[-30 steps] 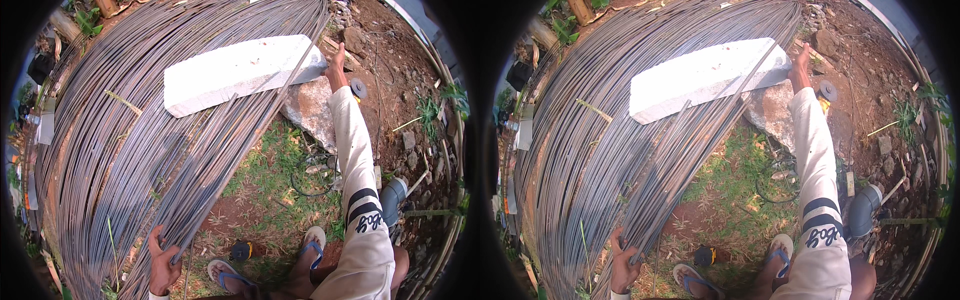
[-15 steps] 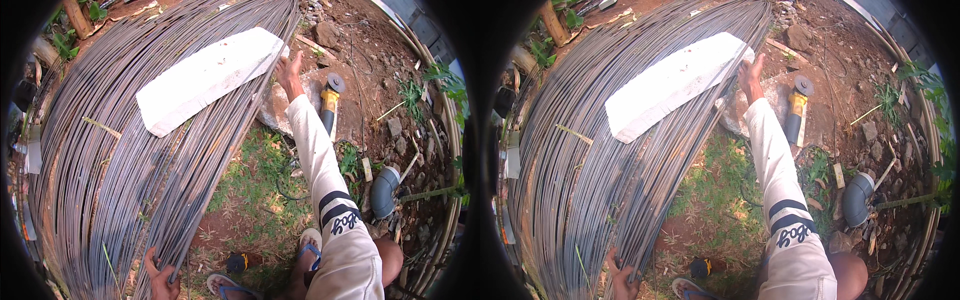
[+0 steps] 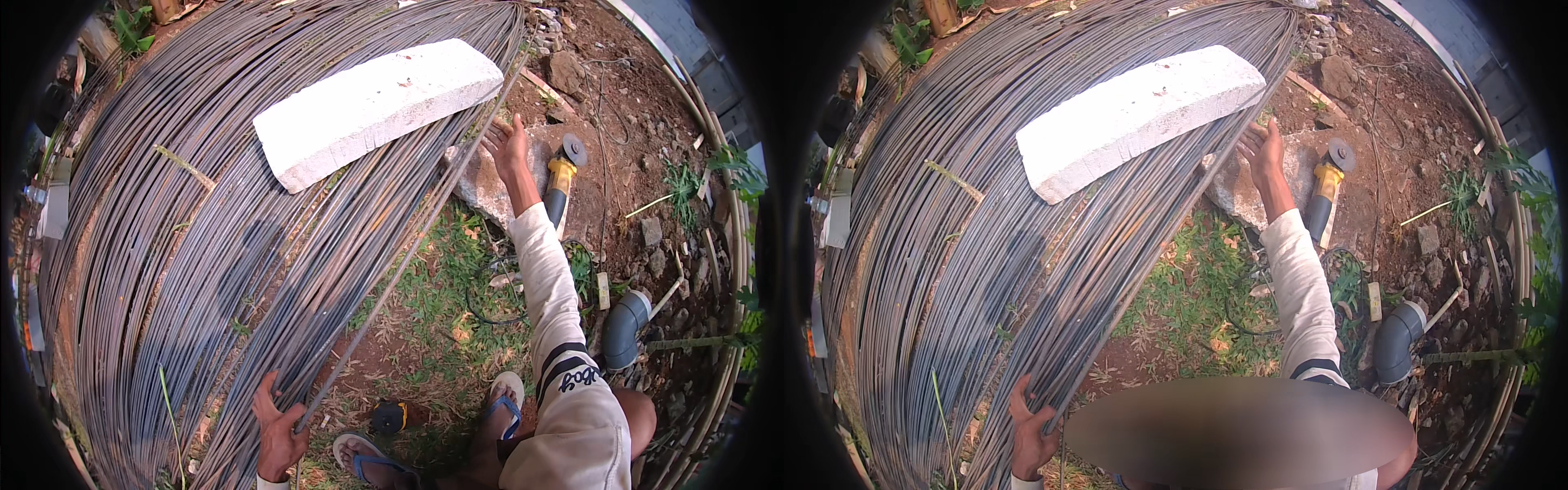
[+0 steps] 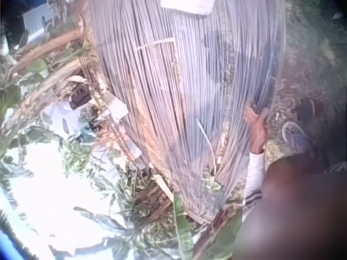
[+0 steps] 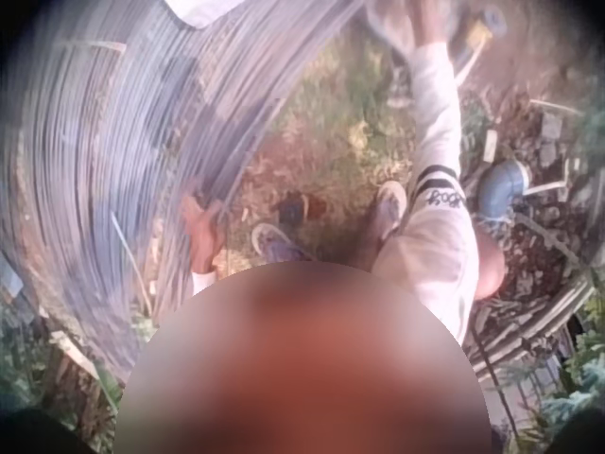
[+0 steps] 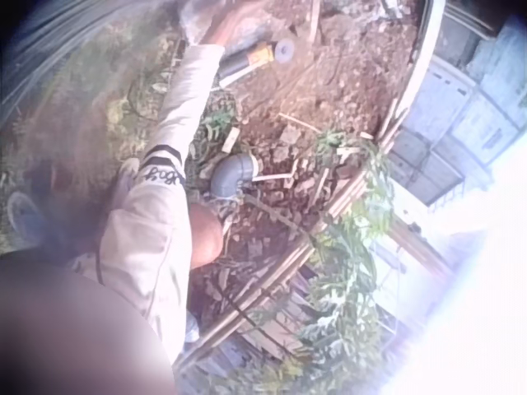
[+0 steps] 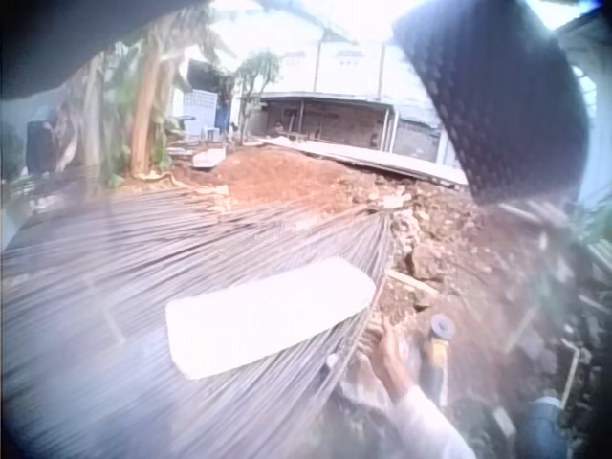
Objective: The person uses an angle grinder to cut multiple metal rods to length. They measure and mark the rods, then cut them one by one, stacking the cut pieces nearby.
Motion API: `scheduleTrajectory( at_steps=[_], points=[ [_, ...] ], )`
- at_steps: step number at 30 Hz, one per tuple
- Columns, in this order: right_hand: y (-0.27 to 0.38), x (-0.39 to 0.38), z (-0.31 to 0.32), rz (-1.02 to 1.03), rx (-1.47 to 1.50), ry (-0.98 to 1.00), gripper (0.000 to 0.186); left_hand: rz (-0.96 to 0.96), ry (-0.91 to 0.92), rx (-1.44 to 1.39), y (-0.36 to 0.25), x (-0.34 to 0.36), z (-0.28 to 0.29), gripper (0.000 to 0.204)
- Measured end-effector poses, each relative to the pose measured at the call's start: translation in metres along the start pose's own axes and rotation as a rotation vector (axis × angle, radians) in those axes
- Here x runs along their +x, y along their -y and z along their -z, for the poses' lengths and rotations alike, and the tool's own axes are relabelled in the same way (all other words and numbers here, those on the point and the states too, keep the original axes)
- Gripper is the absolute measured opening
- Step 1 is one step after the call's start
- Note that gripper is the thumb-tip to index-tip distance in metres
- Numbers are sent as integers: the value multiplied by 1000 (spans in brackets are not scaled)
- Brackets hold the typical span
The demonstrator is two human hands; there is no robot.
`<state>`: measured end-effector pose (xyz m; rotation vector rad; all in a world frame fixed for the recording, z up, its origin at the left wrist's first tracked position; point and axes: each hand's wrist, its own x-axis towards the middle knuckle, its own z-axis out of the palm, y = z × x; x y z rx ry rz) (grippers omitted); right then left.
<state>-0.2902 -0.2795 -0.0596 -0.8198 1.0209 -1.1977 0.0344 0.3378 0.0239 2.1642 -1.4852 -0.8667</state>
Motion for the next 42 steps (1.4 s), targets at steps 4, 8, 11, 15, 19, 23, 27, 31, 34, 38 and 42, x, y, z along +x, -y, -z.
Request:
scheduleTrajectory(
  at_steps=[4, 8, 11, 15, 19, 23, 27, 31, 34, 38, 42],
  points=[
    [-10, -24, 1, -8, -139, -96, 68, -59, -31, 50, -7, 2, -17, 23],
    [-16, -45, 4, -63, -370, -165, 84, -64, -88, 136, 10, 13, -25, 30],
    [-14, -58, 2, -42, -388, -124, 80, -98, -85, 129, 25, 22, -34, 32],
    [5, -73, -18, 38, -536, -48, 63, -107, -166, 150, 30, 19, -41, 33],
    [71, -70, -55, 273, -1089, 115, 52, -55, -173, 141, 24, 19, -34, 36],
    [191, -45, -84, 443, -1641, 578, 52, -61, -167, 138, 20, 23, -25, 36],
    [291, -39, -73, 435, -1901, 217, 51, -53, -201, 145, 22, 24, -23, 40],
    [299, -29, 12, 338, -1802, 102, 48, -41, -188, 152, 15, 22, -30, 44],
    [271, -2, 96, 197, -1780, 114, 44, -16, -203, 226, 5, 21, -33, 42],
    [236, 63, 203, 190, -1896, 20, 43, 88, -137, 268, -2, 26, -39, 35],
    [225, 130, 287, 144, -1839, -12, 44, 387, -187, 36, 7, 29, -55, 31]
  ],
)
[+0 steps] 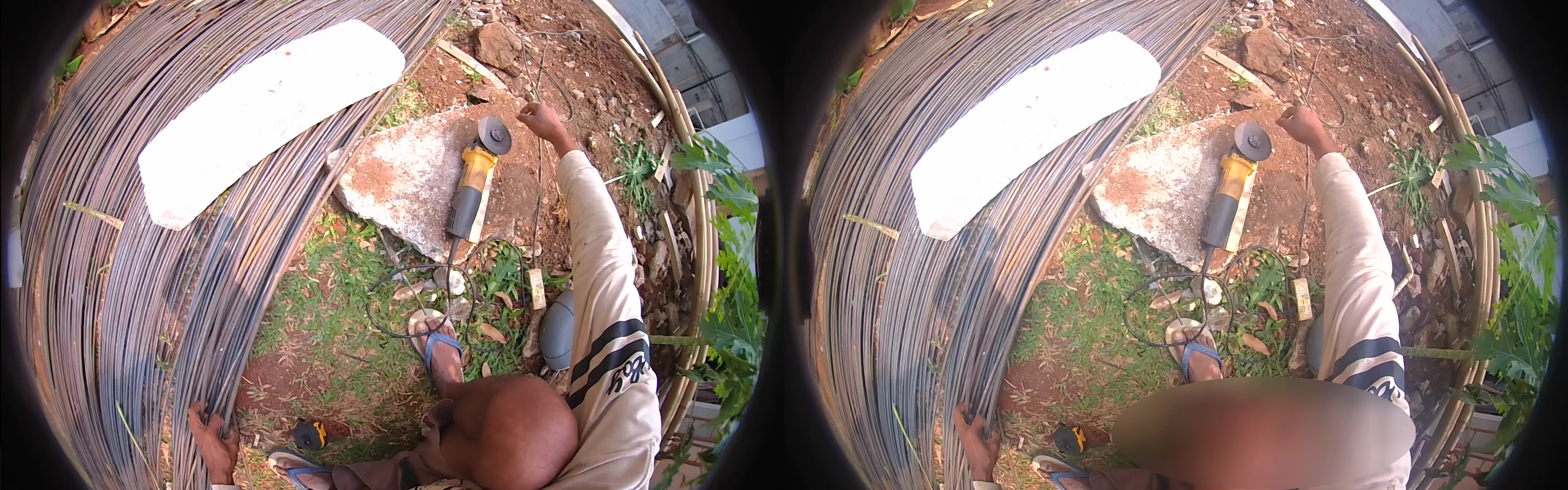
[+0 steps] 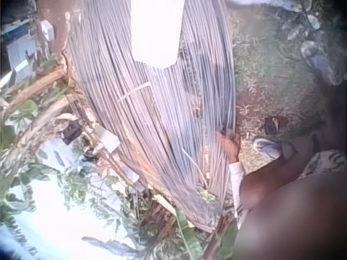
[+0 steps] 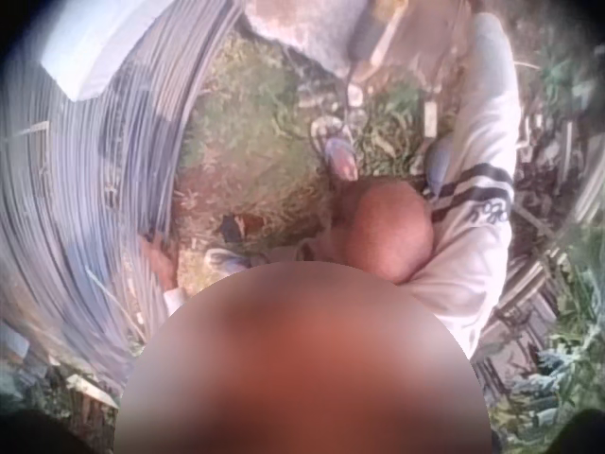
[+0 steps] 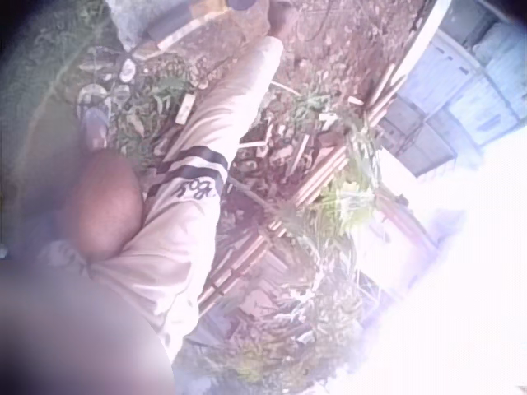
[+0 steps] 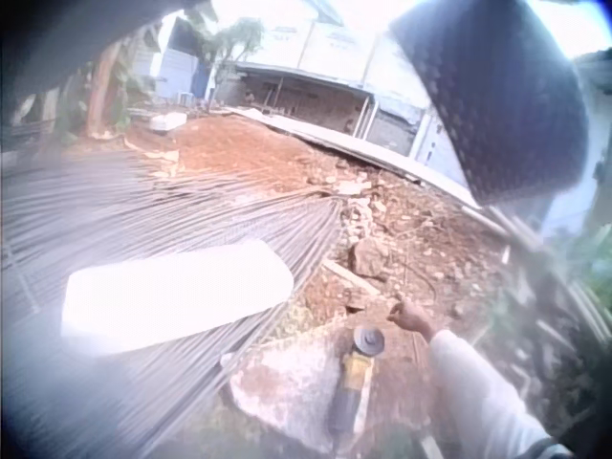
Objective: The person uses an angle grinder to cut multiple metal rods to length. They measure and mark the rods, then cut them one by one, stacking the cut pieces nearby.
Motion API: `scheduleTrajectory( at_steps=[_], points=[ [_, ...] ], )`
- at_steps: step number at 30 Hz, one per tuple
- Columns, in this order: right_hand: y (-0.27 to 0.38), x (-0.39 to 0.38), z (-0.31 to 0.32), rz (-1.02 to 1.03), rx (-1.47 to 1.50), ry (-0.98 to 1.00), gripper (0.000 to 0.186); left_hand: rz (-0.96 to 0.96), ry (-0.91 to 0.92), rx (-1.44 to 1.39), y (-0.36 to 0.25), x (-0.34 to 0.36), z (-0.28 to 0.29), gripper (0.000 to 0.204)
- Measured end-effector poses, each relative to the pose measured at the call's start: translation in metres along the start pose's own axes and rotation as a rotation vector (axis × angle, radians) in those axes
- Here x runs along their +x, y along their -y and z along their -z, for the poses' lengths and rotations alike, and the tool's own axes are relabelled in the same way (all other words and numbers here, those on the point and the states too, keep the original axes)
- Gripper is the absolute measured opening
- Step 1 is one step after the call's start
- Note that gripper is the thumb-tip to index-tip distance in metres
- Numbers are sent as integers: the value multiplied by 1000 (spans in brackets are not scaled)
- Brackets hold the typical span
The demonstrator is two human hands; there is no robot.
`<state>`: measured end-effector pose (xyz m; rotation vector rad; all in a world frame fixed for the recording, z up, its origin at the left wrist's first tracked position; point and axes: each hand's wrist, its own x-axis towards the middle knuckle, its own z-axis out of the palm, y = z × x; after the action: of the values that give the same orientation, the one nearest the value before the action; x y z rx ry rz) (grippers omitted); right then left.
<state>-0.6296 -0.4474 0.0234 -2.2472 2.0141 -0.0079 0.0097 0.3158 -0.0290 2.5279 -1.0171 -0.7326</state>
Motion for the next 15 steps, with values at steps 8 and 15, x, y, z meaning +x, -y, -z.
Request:
scheduleTrajectory(
  at_steps=[8, 15],
  points=[
    [-75, 158, -61, -33, 27, -62, 48, -157, 9, 452, -16, -2, 3, 67],
    [-113, 274, -132, 97, 57, -142, 52, 166, 57, 302, -72, 4, 3, 77]
  ],
)
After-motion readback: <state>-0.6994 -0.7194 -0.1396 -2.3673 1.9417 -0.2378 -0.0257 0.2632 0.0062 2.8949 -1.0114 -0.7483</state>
